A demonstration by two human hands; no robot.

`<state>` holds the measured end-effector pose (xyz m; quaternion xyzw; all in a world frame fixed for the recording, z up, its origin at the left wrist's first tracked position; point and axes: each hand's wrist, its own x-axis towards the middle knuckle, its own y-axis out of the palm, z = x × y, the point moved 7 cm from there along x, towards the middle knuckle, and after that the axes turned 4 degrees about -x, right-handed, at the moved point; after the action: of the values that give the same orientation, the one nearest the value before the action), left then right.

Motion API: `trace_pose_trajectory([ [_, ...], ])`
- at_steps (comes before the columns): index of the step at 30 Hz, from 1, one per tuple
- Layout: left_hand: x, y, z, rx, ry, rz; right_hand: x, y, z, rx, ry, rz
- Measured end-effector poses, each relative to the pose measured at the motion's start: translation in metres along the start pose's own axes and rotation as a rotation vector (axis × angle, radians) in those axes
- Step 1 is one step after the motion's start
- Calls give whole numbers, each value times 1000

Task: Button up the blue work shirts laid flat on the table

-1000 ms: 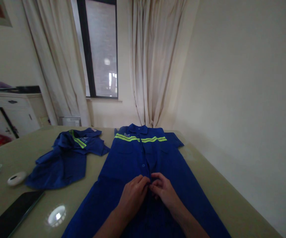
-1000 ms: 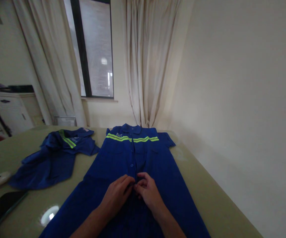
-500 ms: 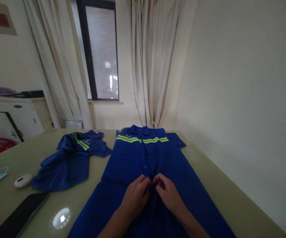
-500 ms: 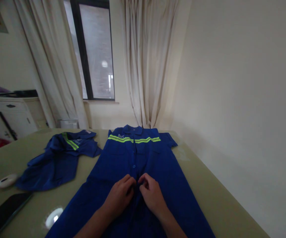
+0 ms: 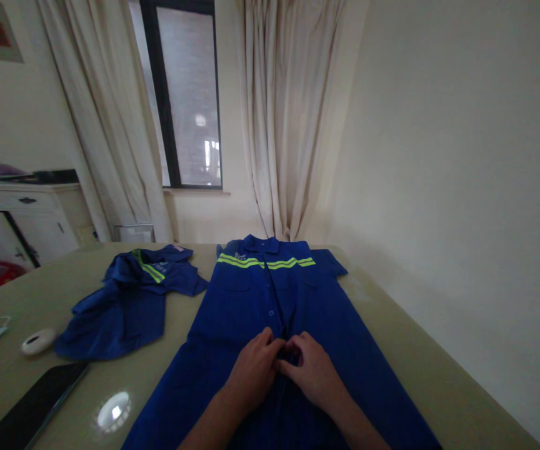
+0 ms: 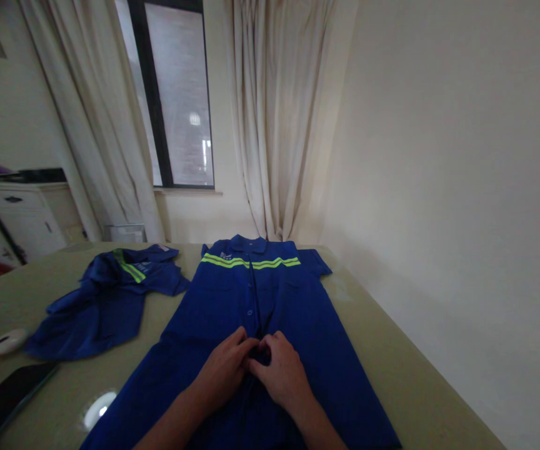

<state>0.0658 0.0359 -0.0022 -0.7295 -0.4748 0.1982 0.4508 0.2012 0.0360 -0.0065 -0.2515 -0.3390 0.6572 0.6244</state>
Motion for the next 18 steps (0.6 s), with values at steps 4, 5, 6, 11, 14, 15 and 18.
trace_pose_trajectory([
  [4, 0, 0, 2, 22, -21, -19, -2, 1, 2, 23, -9, 58],
  [5, 0, 1, 2, 16, -20, -23, -3, 1, 5, -2, -10, 52],
  [6, 0, 1, 3, 9, -19, -27, -4, 1, 8, -37, -9, 37],
  [11, 2, 1, 5, -81, -26, -51, -6, 5, 16, -201, 31, -18],
  [14, 1, -2, 8, -151, -25, -77, -5, 5, 16, -208, -2, -32],
  [15, 0, -3, 8, -153, -22, -87, -4, 3, 15, -189, -18, -45],
  [18, -5, -7, 12, -66, -45, -107, 0, -4, 10, -60, -48, -87],
])
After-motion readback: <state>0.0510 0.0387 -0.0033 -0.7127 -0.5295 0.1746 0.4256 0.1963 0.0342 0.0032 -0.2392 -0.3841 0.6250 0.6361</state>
